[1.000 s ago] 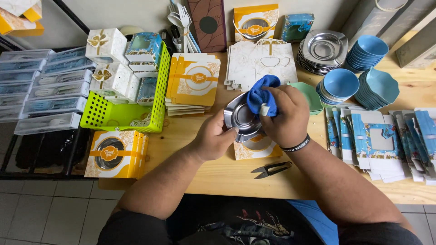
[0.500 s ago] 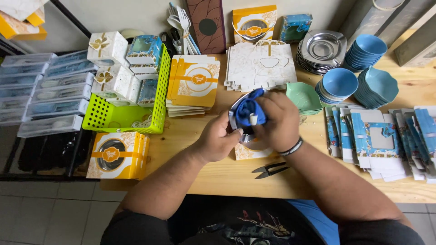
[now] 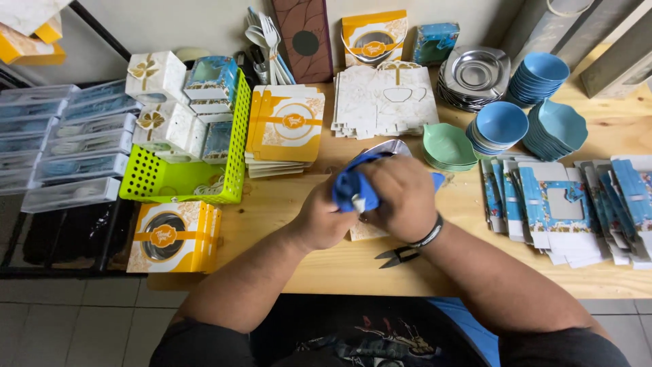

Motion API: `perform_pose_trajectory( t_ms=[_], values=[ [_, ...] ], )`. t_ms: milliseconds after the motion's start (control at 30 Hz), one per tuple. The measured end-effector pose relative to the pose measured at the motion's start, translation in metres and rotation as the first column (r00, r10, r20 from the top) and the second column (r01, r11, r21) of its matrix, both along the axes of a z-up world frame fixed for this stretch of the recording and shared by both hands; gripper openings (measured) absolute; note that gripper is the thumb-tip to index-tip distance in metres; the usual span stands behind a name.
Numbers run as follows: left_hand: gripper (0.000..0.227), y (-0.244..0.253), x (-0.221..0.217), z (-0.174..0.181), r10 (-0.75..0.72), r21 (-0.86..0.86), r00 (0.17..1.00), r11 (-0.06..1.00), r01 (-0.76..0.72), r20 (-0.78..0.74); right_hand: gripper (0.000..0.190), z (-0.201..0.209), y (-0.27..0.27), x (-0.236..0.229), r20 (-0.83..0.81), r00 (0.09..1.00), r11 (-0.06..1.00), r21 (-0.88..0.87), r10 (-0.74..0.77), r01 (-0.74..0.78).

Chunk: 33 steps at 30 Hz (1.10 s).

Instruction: The person assembles small gift boxes by folding flat cardboard pieces into shape and securing them with orange ribbons. They then wipe a metal plate with a blue cloth and place it inside the box before closing it. Finally, they stack the completed boxes and begin folding another flat cardboard piece.

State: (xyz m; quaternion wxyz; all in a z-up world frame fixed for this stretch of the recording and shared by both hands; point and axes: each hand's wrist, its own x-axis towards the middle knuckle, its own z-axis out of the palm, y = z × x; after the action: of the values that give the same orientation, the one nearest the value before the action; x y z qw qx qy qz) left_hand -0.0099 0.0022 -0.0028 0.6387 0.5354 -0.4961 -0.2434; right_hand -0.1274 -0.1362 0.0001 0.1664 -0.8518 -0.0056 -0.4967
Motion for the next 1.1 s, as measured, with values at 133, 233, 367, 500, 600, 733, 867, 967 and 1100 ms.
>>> perform_pose_trajectory(
  t_ms=[133, 233, 367, 500, 600, 733, 867, 967, 1100],
  values=[
    [0.023, 0.000, -0.006, 0.009, 0.012, 0.017, 0.999, 1.000, -0.012, -0.030, 0.035, 0.017, -0.029, -0.005, 0.002, 0.995, 0.995, -0.005, -0.095, 0.095],
    [0.026, -0.002, -0.007, 0.016, 0.001, 0.047, 0.999, 0.999, -0.003, 0.050, 0.033, 0.016, -0.003, -0.001, 0.025, 0.998, 0.998, -0.030, -0.055, 0.056],
    [0.030, 0.002, -0.001, 0.005, 0.005, 0.017, 0.998, 1.000, -0.006, 0.062, 0.048, 0.003, -0.003, -0.001, -0.015, 0.999, 0.998, -0.036, 0.047, -0.048],
    [0.026, -0.003, -0.005, -0.012, 0.006, 0.007, 0.995, 1.000, -0.005, -0.101, 0.040, 0.000, -0.030, -0.006, -0.029, 0.994, 0.994, -0.021, -0.105, 0.105],
    [0.023, 0.002, 0.000, -0.041, 0.037, 0.051, 0.999, 0.998, -0.035, -0.033, 0.036, -0.001, 0.001, -0.005, -0.005, 0.999, 0.999, 0.013, -0.036, 0.036],
    [0.029, 0.001, 0.009, -0.038, 0.037, 0.027, 0.999, 0.999, -0.038, 0.009, 0.045, -0.005, -0.004, 0.003, 0.030, 0.999, 0.995, -0.101, 0.017, -0.014],
    [0.032, -0.004, 0.005, -0.023, 0.025, -0.007, 0.992, 1.000, -0.027, -0.123, 0.039, 0.017, -0.037, -0.009, -0.019, 0.991, 0.986, -0.102, -0.133, 0.131],
    [0.032, -0.005, 0.010, -0.026, 0.044, -0.039, 0.995, 0.998, -0.047, -0.090, 0.049, 0.000, -0.045, -0.009, -0.068, 0.975, 0.967, -0.155, -0.213, 0.200],
    [0.029, -0.004, 0.007, -0.012, 0.089, -0.097, 0.982, 0.990, -0.106, -0.166, 0.045, 0.005, -0.027, -0.004, -0.140, 0.968, 0.972, -0.133, -0.210, 0.192]
  ],
)
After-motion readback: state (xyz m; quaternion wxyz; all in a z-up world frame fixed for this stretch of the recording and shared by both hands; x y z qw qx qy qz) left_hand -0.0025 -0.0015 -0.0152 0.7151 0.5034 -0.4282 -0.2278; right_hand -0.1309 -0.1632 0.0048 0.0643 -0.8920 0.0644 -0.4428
